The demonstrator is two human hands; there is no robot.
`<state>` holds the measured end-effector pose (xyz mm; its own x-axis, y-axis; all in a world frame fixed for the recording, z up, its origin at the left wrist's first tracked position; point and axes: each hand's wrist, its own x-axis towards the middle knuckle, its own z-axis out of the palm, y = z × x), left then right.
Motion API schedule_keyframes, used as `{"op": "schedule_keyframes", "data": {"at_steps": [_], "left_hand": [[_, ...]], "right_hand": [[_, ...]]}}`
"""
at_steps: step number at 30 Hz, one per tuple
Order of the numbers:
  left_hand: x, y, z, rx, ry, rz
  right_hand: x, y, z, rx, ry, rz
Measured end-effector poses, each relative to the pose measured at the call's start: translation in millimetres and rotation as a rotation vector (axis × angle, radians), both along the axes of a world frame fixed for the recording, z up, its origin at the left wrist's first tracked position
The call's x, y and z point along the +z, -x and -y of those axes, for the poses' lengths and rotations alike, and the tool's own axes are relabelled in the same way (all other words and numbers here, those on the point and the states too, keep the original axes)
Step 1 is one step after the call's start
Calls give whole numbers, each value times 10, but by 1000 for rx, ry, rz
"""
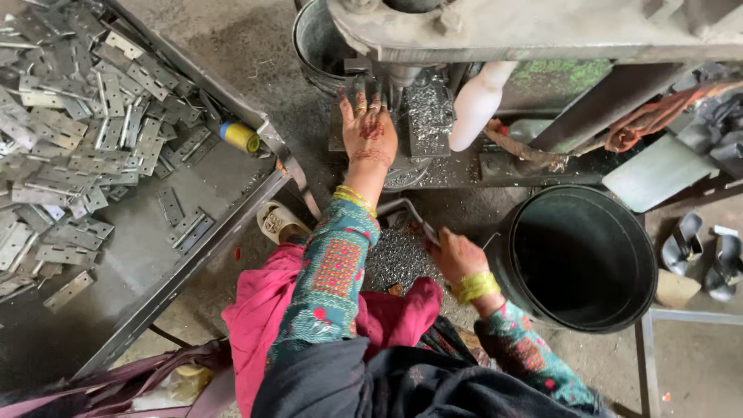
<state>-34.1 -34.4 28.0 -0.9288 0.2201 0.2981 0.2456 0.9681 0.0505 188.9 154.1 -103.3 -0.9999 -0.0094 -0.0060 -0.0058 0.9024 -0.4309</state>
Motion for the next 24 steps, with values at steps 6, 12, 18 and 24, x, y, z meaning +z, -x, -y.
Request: {"op": "schedule_keyframes", "data": {"at_steps": [6,12,18,24], "left_hand": [[34,22,1,-18,83,12],[108,-20,-7,-17,45,29],[111,-12,-1,-25,63,46],[114,59,31,-8,48,56]], "right_hand": [[-64,-130,129,-61,49,79],[-224,-136,48,85,70,-293],[-268,-165,96,10,79,-196],[122,-82,230,-22,-44,2]]}}
